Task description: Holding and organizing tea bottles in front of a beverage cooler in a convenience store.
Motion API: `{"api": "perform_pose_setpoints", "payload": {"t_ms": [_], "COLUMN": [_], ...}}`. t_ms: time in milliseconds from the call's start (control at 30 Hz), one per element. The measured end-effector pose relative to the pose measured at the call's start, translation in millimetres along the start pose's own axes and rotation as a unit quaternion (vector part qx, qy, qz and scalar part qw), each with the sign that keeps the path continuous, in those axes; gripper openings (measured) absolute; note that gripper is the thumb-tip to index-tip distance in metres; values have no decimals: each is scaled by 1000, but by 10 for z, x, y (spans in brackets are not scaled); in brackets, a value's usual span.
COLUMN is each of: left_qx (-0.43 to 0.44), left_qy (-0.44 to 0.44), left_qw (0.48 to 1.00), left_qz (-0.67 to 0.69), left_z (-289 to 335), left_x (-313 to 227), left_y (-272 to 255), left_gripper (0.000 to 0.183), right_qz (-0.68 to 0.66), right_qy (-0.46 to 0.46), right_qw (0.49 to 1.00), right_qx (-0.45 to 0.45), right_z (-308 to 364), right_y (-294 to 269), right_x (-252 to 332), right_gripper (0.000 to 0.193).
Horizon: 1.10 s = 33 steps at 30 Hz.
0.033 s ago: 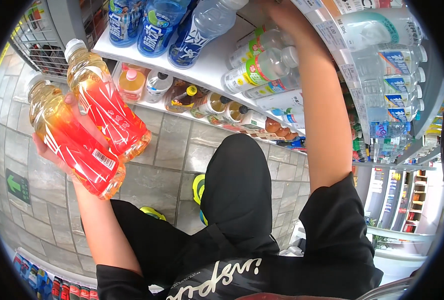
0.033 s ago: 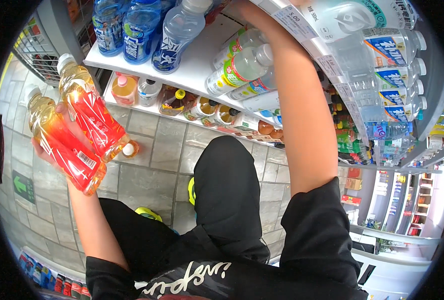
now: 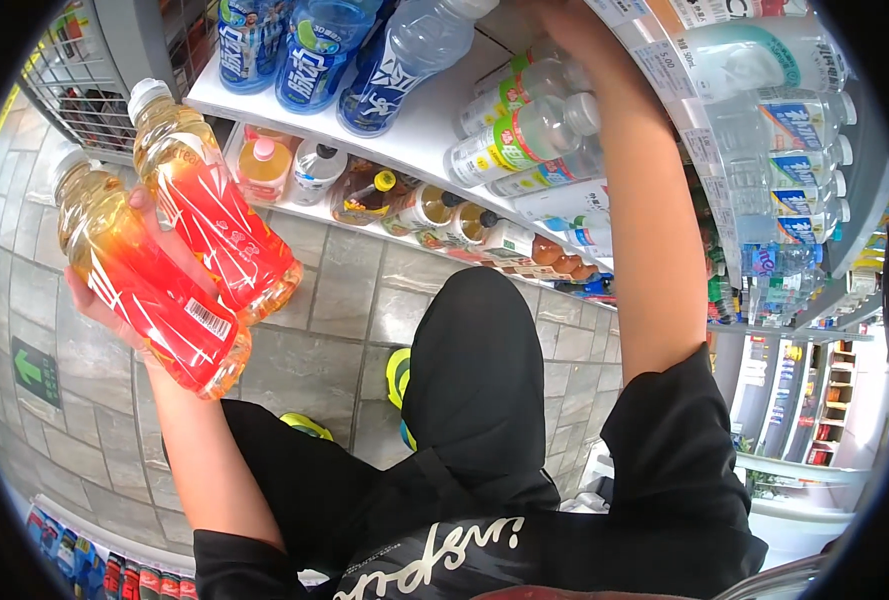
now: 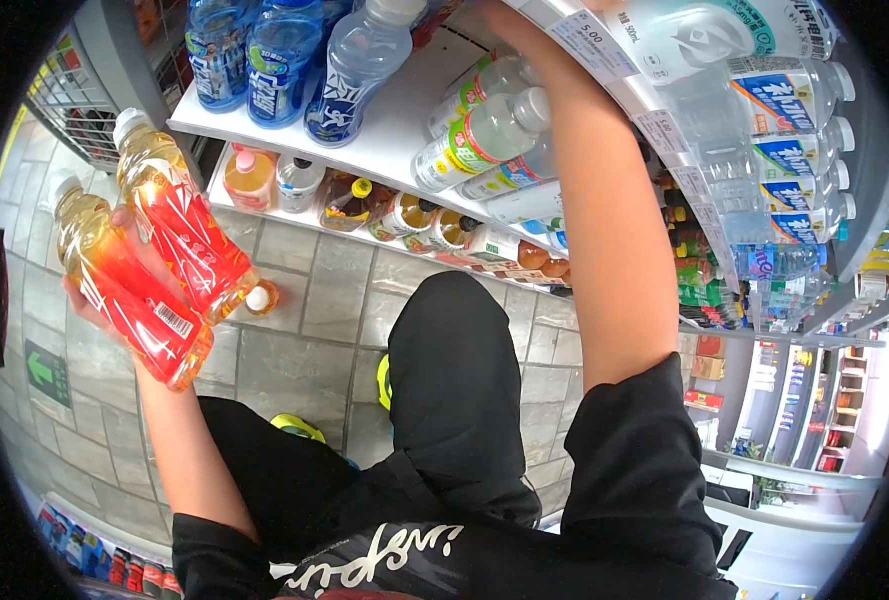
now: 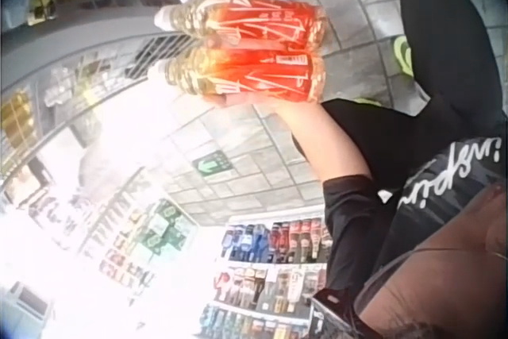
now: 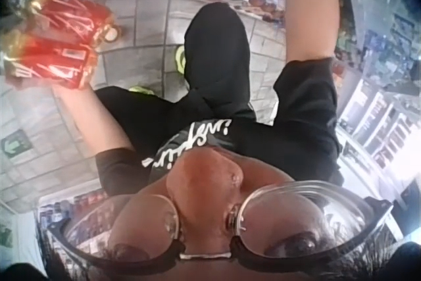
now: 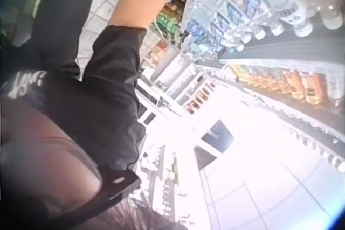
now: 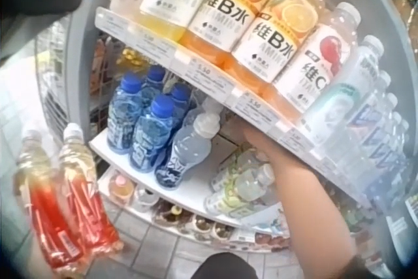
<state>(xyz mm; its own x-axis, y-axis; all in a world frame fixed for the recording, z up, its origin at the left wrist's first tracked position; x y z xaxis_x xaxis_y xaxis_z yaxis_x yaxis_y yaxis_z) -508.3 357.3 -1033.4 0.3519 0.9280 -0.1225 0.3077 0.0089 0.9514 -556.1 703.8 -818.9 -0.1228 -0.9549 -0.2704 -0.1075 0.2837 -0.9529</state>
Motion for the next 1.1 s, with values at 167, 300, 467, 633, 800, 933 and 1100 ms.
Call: {"api": "perform_pose_setpoints", "payload": {"t_ms": [167, 300, 467, 633, 800, 933, 1100], "left_qx": [-10, 0, -91, -43, -57, 45, -3], "left_qy": [28, 15, 47, 9, 36, -20, 36], "left_qw": [1000, 1000, 994, 998, 997, 996, 998], "left_qz": [1, -16, -48, -41, -42, -78, -48], "left_z": [31, 45, 96, 136, 178, 137, 148], "left_x": [-41, -28, -84, -74, -92, -51, 12], "left_y": [-35, 19, -47, 38, 110, 153, 232], "left_gripper": [79, 78, 79, 79, 78, 76, 77], "right_qz": [-9, -14, -15, -26, -33, -31, -36], "right_qy": [-11, -19, -24, -30, -37, -38, -44], "right_qw": [1000, 999, 999, 999, 999, 999, 998], "right_qx": [15, 26, 29, 29, 22, 16, 9], "right_z": [-127, -209, -271, -317, -347, -305, -262], "right_y": [44, 112, 108, 149, 143, 90, 88], "right_x": [-39, -30, -49, -33, -16, -46, -40], "right_gripper": [52, 52, 52, 53, 53, 53, 54]}}
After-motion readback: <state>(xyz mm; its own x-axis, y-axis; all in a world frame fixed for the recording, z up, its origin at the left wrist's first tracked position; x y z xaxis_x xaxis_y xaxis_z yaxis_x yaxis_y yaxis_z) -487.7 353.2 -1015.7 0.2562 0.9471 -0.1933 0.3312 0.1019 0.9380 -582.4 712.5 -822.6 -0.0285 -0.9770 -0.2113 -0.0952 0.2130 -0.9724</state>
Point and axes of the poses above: each hand's wrist, its own z-axis away from the middle knuckle, its own y-axis out of the palm, x = y × z, the point moved 9 cm from there along -z, towards the middle knuckle, and after that the axes turned 14 degrees about x, right-handed, at the moved point
